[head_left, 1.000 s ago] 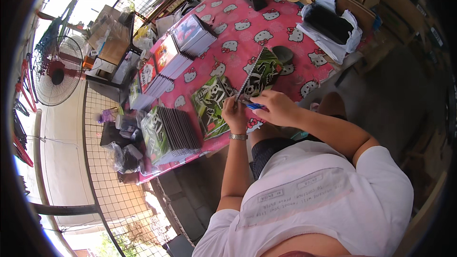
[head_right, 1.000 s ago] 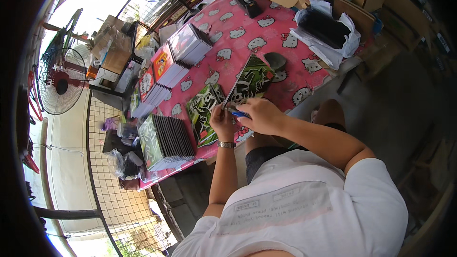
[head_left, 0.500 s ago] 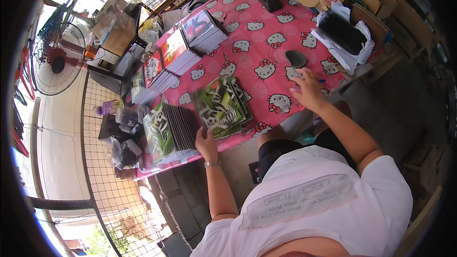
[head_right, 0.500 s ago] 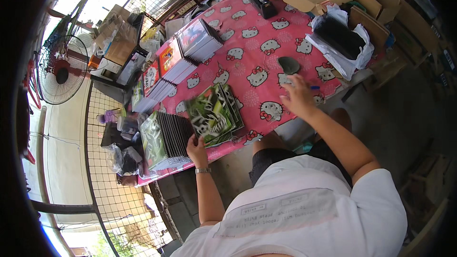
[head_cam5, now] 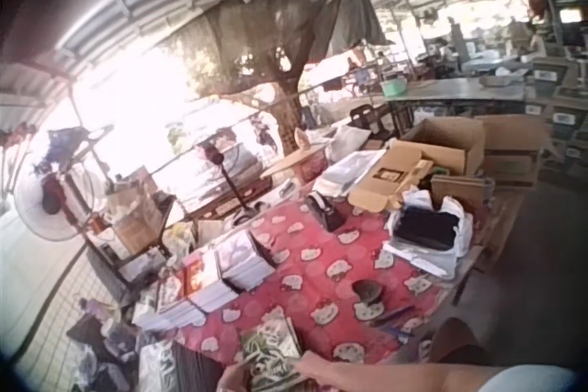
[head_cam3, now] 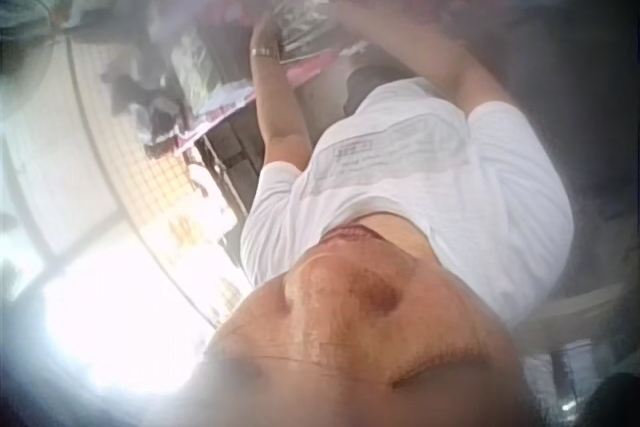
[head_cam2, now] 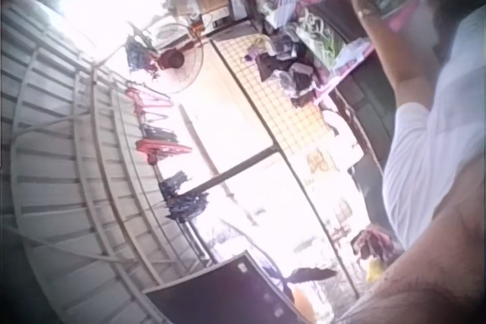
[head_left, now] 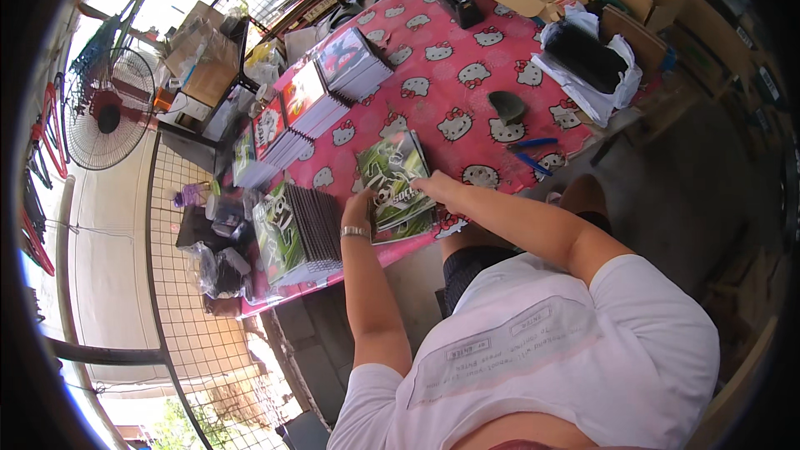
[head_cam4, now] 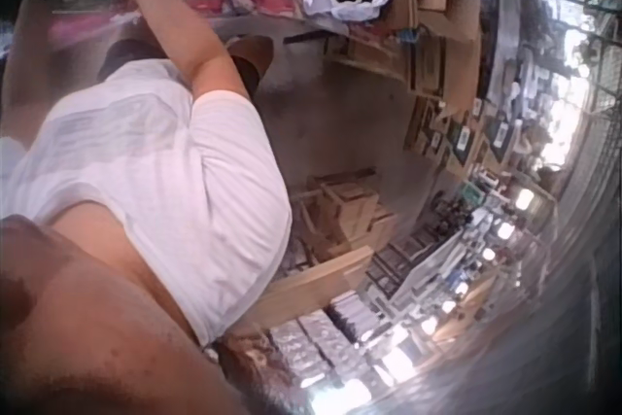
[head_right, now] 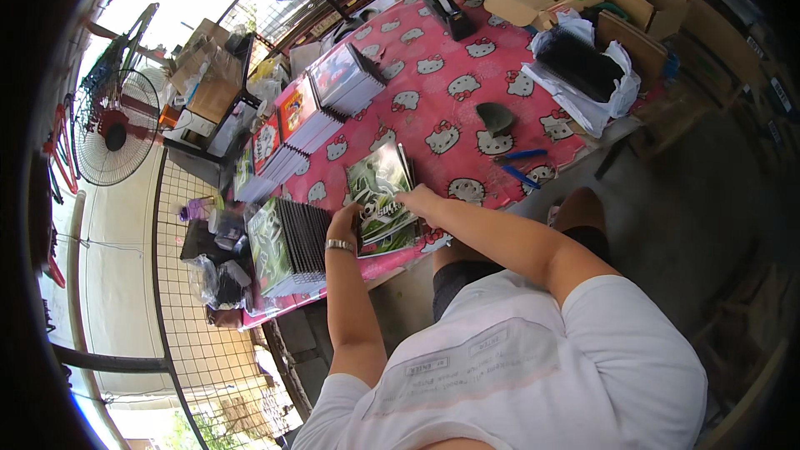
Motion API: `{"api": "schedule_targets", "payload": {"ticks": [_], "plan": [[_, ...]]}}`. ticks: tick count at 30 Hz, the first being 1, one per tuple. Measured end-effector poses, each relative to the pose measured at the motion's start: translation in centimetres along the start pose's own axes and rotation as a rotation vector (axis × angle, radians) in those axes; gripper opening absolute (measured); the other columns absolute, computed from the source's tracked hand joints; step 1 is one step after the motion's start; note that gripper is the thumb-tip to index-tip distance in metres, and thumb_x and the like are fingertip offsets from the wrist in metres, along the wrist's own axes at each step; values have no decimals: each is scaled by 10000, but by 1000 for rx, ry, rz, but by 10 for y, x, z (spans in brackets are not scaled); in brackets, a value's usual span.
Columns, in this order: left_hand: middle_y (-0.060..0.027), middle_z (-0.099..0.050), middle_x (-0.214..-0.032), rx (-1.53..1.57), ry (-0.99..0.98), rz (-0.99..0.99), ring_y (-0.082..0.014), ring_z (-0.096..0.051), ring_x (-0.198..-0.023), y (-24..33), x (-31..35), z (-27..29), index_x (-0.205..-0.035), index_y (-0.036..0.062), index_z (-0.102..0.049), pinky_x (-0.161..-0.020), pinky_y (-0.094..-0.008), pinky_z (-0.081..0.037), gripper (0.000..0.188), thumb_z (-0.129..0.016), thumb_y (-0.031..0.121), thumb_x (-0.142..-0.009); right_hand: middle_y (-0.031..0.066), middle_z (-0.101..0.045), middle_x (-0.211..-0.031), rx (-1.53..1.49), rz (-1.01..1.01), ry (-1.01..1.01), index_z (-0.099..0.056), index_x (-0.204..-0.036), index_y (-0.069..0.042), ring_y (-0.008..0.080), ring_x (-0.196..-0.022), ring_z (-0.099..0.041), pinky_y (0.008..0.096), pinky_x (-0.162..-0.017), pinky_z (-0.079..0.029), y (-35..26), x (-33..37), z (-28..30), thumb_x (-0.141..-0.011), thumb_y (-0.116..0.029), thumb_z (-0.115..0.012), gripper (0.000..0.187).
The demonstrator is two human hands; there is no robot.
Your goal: The person assembles a notebook by threading a metal spiral through the punched holes of a stack of covers and pages, then uses a blue tool to crimp the ends of the spiral.
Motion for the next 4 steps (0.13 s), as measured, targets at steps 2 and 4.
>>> {"api": "schedule_targets", "payload": {"ticks": [2,4], "plan": [[-41,-617,-763,185,-65,51,-204,-569,-679,0,18,-23,-835,58,-642,-651,-361,-466,106,-687,114,-758,284,-537,-1307,-96,29,-108,-452,-1334,119,327,-1177,-552,446,-981,-430,9,-1,15,-828,-342,-716,734],[-48,-629,-786,210,-134,92,-205,-575,-732,-3,31,-37,-834,41,-644,-699,-346,-468,122,-692,136,-773,318,-460,-1405,-119,73,-90,-354,-1453,81,364,-1246,-509,579,-983,-391,15,3,27,-831,-327,-711,824]]}}
Point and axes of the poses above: each hand's wrist, its own x-axis away from the middle knuckle, its own z-axis out of the back of the hand, y = z × x, the point moved 9 cm from there along -x, towards the middle knuckle
